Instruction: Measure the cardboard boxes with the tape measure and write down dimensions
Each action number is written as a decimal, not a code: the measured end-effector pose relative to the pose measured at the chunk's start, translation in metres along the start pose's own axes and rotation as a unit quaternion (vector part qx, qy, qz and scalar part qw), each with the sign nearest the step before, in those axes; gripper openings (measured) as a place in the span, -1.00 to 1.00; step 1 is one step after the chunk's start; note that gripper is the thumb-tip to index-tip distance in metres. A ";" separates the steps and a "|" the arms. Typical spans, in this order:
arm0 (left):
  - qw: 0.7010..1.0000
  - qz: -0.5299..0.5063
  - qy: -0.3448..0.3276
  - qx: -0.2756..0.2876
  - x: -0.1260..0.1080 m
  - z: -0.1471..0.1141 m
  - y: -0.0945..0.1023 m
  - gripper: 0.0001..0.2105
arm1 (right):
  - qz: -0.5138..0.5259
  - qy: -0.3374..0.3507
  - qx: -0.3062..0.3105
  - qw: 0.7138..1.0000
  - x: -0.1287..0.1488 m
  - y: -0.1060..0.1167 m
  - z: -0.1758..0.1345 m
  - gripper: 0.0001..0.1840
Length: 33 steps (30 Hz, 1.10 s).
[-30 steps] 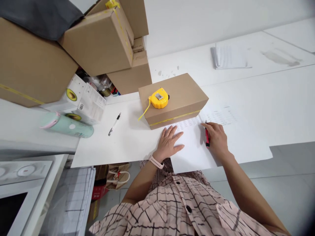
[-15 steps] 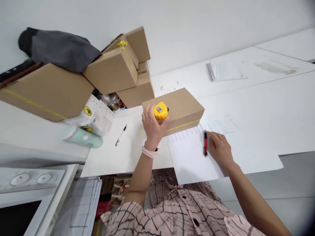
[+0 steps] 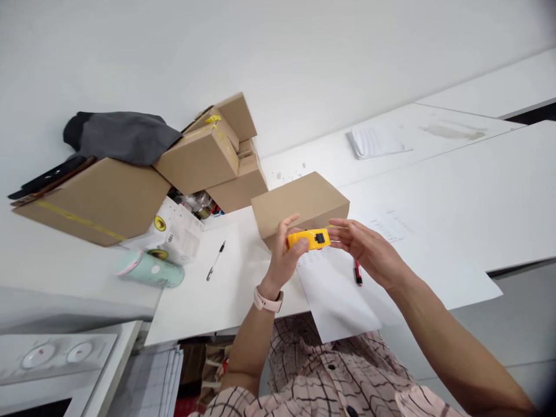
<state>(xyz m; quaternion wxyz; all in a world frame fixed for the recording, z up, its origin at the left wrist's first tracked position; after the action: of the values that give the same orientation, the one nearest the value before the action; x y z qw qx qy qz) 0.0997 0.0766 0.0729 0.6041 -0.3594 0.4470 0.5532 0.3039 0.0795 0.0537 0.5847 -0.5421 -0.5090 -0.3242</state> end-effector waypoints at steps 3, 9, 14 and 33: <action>1.000 0.003 0.000 -0.006 -0.001 -0.004 0.003 -0.41 | 0.033 -0.047 0.039 0.998 0.003 -0.005 0.007 -0.57; 0.997 0.018 0.016 -0.072 0.000 -0.008 0.043 -0.41 | 0.069 -0.034 0.002 0.997 0.023 0.018 0.030 -0.60; 0.976 0.041 -0.007 -0.215 -0.001 0.002 0.107 -0.38 | 0.046 0.055 -0.064 0.995 0.058 0.063 0.102 -0.65; 0.973 0.092 0.082 -0.198 0.031 0.037 0.164 -0.48 | -0.119 -0.044 -0.202 0.971 0.004 0.067 0.173 -0.79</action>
<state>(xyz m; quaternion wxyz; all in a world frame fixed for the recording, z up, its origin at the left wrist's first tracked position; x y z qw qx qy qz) -0.0576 0.1429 0.0659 0.4289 -0.4731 0.4081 0.6524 0.3252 0.2608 0.0183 0.3973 -0.5981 -0.5193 -0.4634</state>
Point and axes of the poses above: each hand's wrist, its own z-axis towards the middle knuckle, its own y-axis out of the back of the hand, x = y × z, the point moved 2 cm from there along z, towards the middle knuckle, and after that the axes turned 9 degrees about -y, right-handed, at the moved point
